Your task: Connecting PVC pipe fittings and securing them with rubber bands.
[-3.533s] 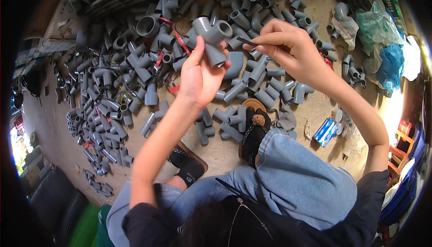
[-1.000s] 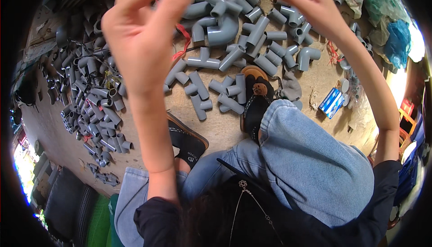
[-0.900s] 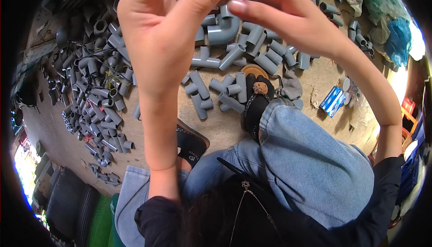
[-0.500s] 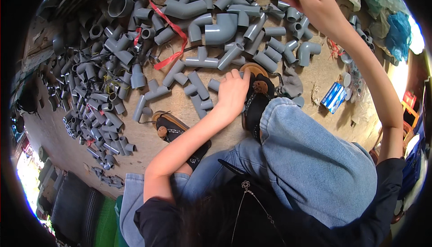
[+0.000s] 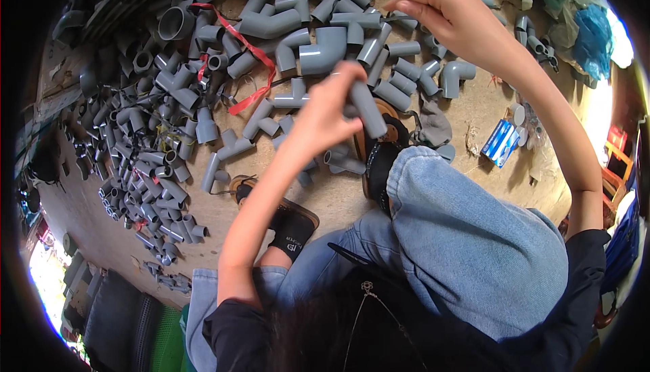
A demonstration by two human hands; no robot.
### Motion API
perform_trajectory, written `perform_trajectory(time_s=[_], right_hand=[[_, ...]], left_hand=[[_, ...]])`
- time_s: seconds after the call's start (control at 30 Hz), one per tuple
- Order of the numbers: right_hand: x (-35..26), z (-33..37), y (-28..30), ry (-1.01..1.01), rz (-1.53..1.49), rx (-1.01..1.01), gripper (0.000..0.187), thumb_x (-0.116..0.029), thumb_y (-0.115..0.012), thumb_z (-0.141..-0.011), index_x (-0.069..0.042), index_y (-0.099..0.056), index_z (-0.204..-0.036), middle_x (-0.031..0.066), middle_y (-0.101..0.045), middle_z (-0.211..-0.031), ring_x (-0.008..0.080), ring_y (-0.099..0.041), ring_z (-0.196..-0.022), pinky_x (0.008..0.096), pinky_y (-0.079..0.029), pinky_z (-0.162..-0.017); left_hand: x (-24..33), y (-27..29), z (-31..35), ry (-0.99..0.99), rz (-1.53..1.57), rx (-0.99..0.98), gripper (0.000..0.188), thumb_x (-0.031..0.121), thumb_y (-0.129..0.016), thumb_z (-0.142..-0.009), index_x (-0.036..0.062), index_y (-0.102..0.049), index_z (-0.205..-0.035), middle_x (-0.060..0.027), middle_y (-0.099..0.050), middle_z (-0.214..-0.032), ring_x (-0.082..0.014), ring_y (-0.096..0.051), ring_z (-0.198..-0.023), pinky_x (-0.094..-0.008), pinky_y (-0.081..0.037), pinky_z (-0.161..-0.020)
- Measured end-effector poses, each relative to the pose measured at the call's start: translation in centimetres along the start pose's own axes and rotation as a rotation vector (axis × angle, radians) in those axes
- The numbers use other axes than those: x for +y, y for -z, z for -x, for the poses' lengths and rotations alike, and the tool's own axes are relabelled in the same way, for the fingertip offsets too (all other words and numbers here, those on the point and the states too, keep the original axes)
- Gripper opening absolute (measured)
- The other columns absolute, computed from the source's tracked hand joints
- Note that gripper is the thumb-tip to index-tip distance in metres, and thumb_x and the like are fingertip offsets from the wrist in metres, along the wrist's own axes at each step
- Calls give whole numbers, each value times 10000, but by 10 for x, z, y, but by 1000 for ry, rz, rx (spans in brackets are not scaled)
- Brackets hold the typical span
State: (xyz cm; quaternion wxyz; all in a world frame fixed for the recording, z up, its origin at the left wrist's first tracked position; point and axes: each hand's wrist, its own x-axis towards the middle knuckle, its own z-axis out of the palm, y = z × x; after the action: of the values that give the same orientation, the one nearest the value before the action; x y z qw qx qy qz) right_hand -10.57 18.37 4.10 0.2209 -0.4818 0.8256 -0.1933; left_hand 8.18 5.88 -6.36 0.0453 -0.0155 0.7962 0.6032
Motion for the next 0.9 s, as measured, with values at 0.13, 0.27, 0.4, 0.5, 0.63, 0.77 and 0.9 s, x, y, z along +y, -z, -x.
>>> perform_trajectory(time_s=[0.13,0.27,0.4,0.5,0.63,0.77,0.9], right_hand=[[-3,-2,11,214,-38,147,150,-148,-520,-898,-17,-594,-900,57,-559,-657,116,-445,-533,274,-368,-509],[-40,6,29,29,-287,103,152,-143,-520,-895,-60,-615,-980,-23,-547,-701,32,-446,-586,222,-372,-526],[-54,5,37,79,-554,47,216,-26,-444,-899,20,-394,-1105,100,-641,-818,88,-569,-733,213,-441,-610],[-82,3,56,-67,-513,-68,225,-44,-455,-899,26,-395,-1105,125,-657,-885,81,-569,-734,211,-441,-610],[-63,1,53,-33,-537,-102,149,-71,-485,-904,32,-462,-1009,112,-650,-837,79,-571,-715,205,-432,-597],[-69,0,55,-144,-764,-95,139,-112,-525,-904,24,-516,-935,60,-618,-747,74,-571,-687,196,-410,-571],[-60,1,51,-155,-792,-14,135,-116,-543,-897,14,-532,-933,37,-596,-715,66,-552,-652,190,-397,-556]], left_hand=[[14,31,-12,39,894,309,669,-36,-678,-629,37,-354,-1210,-215,-493,-1207,-212,-580,-950,-330,-499,-831],[23,49,-18,-3,1080,396,542,45,-702,-746,-11,-375,-1175,-230,-482,-1227,-223,-577,-998,-325,-510,-863],[37,55,-17,60,1650,354,441,253,-621,-841,-40,-454,-1125,-222,-527,-1154,-238,-604,-951,-332,-526,-867],[40,59,-14,90,2013,303,435,284,-604,-848,-11,-459,-1132,-189,-566,-1055,-255,-588,-992,-362,-498,-927],[46,58,-13,8,1973,246,657,187,-668,-800,-19,-300,-1304,-239,-276,-1335,-246,-537,-1052,-367,-479,-954],[47,61,-15,-153,2210,-18,670,88,-591,-808,-11,-219,-1356,-236,-225,-1382,-262,-526,-1075,-401,-440,-986],[50,60,-16,-320,2323,-154,697,54,-474,-754,-29,-176,-1378,-232,-181,-1433,-292,-385,-1244,-433,-303,-1076]])
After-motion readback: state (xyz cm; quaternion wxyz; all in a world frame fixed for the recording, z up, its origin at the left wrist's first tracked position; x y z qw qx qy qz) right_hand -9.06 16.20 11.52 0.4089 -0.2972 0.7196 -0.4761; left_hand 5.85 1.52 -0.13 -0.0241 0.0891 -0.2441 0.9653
